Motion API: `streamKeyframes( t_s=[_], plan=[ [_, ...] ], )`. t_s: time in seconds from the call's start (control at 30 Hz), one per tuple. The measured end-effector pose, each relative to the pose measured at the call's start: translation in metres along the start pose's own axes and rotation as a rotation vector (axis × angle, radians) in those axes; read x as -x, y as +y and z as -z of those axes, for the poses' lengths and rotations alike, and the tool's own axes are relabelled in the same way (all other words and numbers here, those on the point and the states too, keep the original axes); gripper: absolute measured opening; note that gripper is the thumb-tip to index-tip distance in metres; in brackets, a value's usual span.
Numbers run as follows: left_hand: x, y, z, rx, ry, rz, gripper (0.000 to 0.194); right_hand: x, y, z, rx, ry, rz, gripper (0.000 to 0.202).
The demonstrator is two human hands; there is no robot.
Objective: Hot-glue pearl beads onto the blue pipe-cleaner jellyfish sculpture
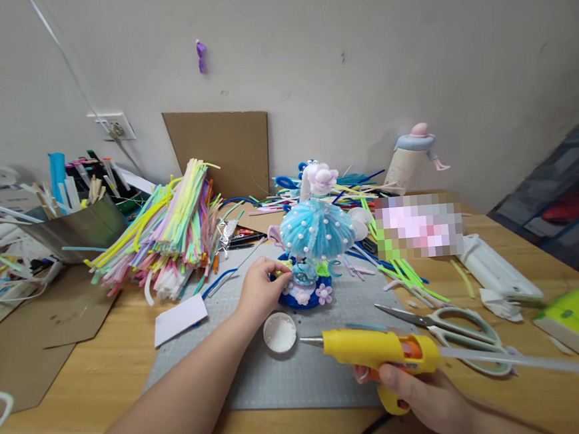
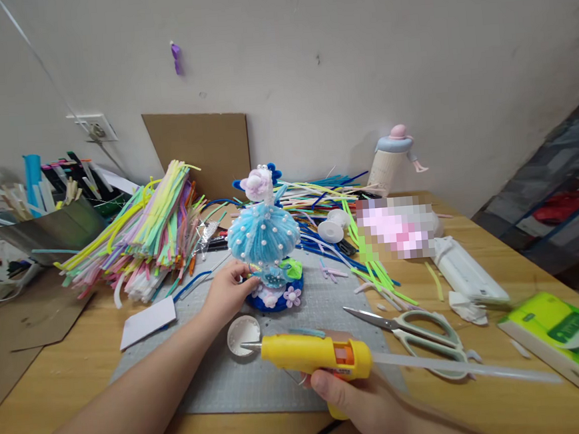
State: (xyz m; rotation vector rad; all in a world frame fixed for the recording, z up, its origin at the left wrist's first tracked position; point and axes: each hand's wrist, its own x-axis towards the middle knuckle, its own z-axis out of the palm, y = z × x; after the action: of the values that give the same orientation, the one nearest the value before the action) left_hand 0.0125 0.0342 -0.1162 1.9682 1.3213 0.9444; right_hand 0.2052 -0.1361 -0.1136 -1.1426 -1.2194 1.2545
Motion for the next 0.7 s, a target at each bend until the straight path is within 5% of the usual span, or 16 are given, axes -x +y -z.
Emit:
streamKeyframes(
  t_s=[0.53, 0.7],
  plan=[
    [-0.002, -0.002, -0.003, -0.007, -0.022, 0.000, 0.009, 0.000, 0.002, 0.000, -0.028, -0.008, 0.000, 0.037],
    [-0.003, 0.007, 0.019, -0.017, -0.030, 0.029, 0.019, 0.000, 0.002, 0.003, -0.001, -0.022, 0.011, 0.035]
  ],
)
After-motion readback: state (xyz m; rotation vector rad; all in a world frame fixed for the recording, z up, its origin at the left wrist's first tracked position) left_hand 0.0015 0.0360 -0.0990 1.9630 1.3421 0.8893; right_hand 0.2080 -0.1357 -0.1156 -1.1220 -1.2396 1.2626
